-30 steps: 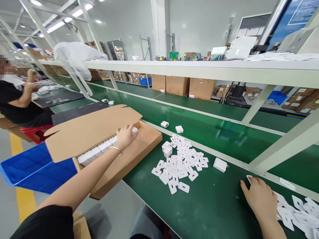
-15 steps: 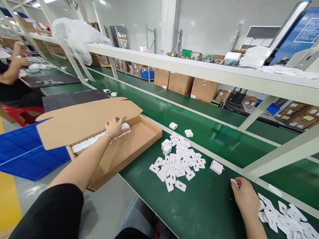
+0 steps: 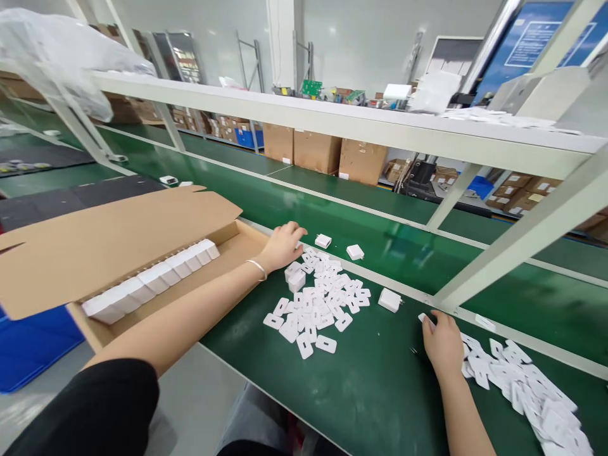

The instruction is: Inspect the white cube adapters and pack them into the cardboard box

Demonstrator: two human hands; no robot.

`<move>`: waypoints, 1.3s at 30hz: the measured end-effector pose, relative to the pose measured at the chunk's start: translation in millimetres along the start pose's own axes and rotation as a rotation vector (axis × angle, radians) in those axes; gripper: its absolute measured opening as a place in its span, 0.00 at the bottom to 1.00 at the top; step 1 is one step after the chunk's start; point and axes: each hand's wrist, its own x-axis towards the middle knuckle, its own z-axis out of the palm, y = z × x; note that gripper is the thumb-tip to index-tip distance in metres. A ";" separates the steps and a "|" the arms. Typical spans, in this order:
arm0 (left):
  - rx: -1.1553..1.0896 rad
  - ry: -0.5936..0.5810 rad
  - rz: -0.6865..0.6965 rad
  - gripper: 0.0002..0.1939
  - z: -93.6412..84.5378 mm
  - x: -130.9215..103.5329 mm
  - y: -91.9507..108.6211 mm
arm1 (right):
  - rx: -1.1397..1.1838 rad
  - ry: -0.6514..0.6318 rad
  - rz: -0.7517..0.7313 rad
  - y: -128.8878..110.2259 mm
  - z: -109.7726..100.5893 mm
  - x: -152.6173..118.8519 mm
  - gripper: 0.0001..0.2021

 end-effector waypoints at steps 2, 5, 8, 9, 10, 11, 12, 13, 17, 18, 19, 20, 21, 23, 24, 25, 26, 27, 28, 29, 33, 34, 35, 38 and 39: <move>0.008 -0.095 0.049 0.25 20.7 25.1 32.3 | -0.015 -0.011 -0.027 0.6 0.4 -4.1 0.19; 0.023 -0.206 0.047 0.27 47.0 63.4 69.3 | -0.038 -0.032 -0.056 0.4 0.5 -10.9 0.17; 0.014 -0.281 0.013 0.25 66.0 91.6 93.7 | -0.051 -0.059 -0.074 -0.1 -0.4 -15.9 0.15; 0.001 -0.306 0.005 0.25 71.1 97.3 99.4 | -0.053 -0.068 -0.079 -0.2 -1.0 -16.9 0.13; -0.018 -0.330 -0.001 0.24 75.7 101.2 103.9 | -0.054 -0.077 -0.082 -0.3 -1.8 -17.6 0.12; -0.043 -0.352 -0.002 0.22 79.8 103.5 107.7 | -0.054 -0.084 -0.084 -0.5 -2.7 -18.1 0.11; -0.073 -0.367 -0.001 0.21 83.2 104.6 110.8 | -0.052 -0.091 -0.085 -1.0 -3.5 -18.4 0.10; -0.107 -0.375 0.003 0.21 86.0 104.7 113.8 | -0.049 -0.097 -0.084 -1.7 -4.3 -18.5 0.09; -0.284 -0.316 0.010 0.21 88.2 96.7 130.9 | -0.010 -0.110 -0.068 -7.6 -6.4 -19.2 0.05; -0.343 -0.294 0.010 0.22 86.6 91.1 137.4 | 0.008 -0.109 -0.062 -9.7 -7.0 -19.6 0.05; -0.401 -0.276 0.011 0.23 84.4 83.1 144.7 | 0.029 -0.107 -0.056 -12.1 -8.0 -20.2 0.04; -0.449 -0.263 0.014 0.24 81.5 72.3 152.3 | 0.053 -0.100 -0.049 -14.6 -9.4 -21.0 0.05; -0.528 -0.257 0.021 0.24 78.2 58.4 159.6 | 0.079 -0.090 -0.040 -17.4 -11.2 -22.1 0.06; -0.722 -0.260 0.047 0.24 70.6 22.6 172.3 | 0.132 -0.059 -0.019 -24.0 -16.4 -24.9 0.09; -1.027 -0.265 0.059 0.25 66.6 2.2 177.2 | 0.153 -0.044 -0.010 -27.9 -19.5 -26.7 0.10; -1.289 -0.296 0.071 0.25 62.8 -18.6 181.1 | 0.184 -0.027 -0.005 -32.4 -22.8 -28.8 0.11; -1.447 -0.317 0.073 0.26 59.4 -38.7 184.1 | 0.235 -0.007 -0.005 -37.3 -26.2 -31.1 0.12; -1.545 -0.366 0.094 0.25 56.6 -57.2 186.5 | 0.304 0.015 -0.007 -42.6 -29.5 -33.7 0.12; -1.596 -0.393 0.112 0.23 54.4 -73.2 188.4 | 0.388 0.039 -0.012 -48.2 -32.7 -36.5 0.12; -1.615 -0.408 0.132 0.22 52.9 -86.3 189.8 | 0.480 0.062 -0.018 -53.9 -35.7 -39.4 0.12; -1.604 -0.420 0.191 0.21 52.2 -112.5 192.7 | 0.728 0.096 -0.066 -73.5 -45.4 -51.8 0.11; -1.607 -0.429 0.191 0.21 52.7 -114.6 192.8 | 0.762 0.097 -0.093 -76.8 -47.3 -54.7 0.11; -1.614 -0.443 0.186 0.21 53.3 -115.9 192.6 | 0.790 0.098 -0.126 -79.5 -49.2 -57.3 0.12; -1.637 -0.467 0.156 0.20 54.6 -118.4 190.3 | 0.833 0.088 -0.235 -84.7 -54.5 -63.4 0.12; -1.638 -0.475 0.145 0.20 54.7 -119.3 188.9 | 0.838 0.075 -0.265 -86.0 -56.0 -65.0 0.12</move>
